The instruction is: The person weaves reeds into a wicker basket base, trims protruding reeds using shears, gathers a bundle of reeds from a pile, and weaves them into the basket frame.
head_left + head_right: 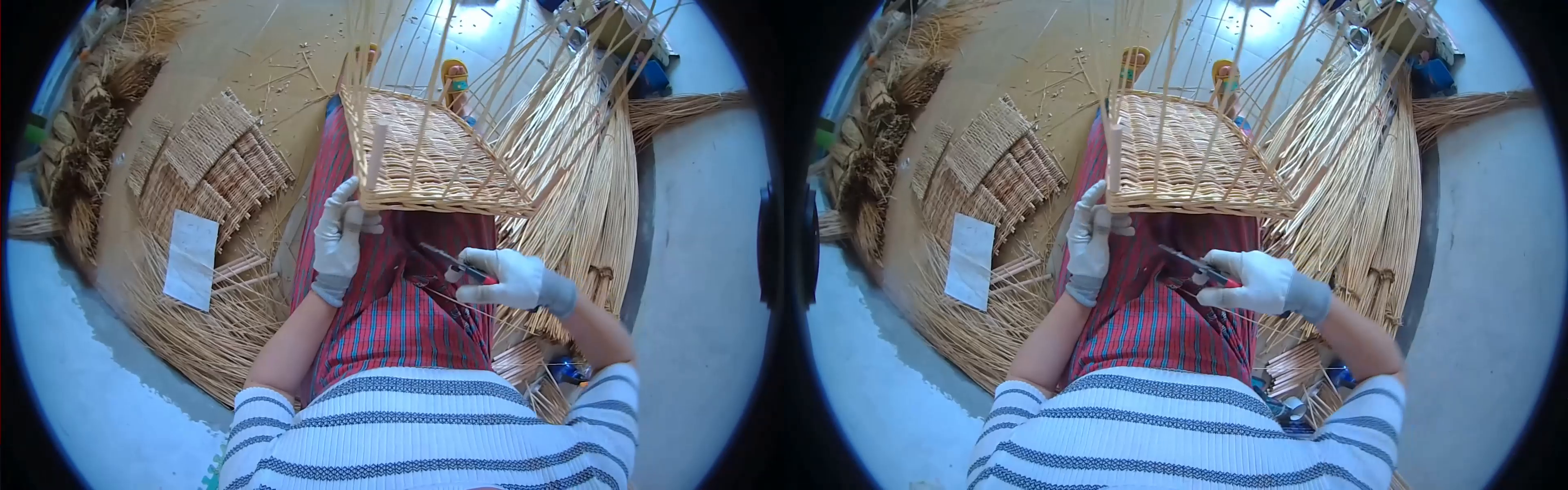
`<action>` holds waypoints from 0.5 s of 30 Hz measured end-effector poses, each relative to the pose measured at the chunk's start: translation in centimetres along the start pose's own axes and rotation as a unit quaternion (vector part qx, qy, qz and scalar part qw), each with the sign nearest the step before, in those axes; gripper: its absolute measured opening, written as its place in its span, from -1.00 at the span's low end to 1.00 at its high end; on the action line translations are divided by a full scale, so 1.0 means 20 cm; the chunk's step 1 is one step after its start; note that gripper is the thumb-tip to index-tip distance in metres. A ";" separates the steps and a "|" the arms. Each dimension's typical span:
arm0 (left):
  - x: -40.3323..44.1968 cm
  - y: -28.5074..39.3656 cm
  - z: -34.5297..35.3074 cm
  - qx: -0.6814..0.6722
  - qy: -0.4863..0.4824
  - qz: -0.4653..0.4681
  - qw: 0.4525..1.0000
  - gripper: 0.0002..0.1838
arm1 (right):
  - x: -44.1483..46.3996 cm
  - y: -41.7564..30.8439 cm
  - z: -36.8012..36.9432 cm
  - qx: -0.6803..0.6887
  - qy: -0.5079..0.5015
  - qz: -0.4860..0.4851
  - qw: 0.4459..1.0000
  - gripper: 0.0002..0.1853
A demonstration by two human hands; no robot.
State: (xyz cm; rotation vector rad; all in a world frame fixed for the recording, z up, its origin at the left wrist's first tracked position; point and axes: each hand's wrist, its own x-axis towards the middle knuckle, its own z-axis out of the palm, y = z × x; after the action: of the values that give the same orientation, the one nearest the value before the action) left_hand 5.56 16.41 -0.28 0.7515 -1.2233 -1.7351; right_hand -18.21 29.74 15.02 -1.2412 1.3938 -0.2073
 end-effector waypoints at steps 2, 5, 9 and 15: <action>0.00 0.04 0.02 0.022 -0.011 0.015 1.000 -0.38 | -0.02 0.20 0.09 0.224 0.082 0.023 0.971 -0.55; 0.00 0.08 0.06 0.065 -0.029 0.016 0.997 -0.23 | 0.00 0.54 0.23 0.414 0.253 -0.080 0.871 -0.60; 0.02 0.02 0.08 0.054 -0.008 0.012 0.998 -0.20 | 0.06 0.94 0.40 0.592 0.432 -0.024 0.680 -0.64; 0.03 0.00 0.08 0.127 0.002 0.018 0.992 -0.19 | 0.38 2.01 0.80 0.412 0.431 0.314 0.739 -0.34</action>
State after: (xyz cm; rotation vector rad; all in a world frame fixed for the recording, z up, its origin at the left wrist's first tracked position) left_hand 3.97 16.55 0.23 0.8747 -1.4647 -1.5655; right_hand -24.74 49.17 -23.99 0.1900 2.0693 -0.8911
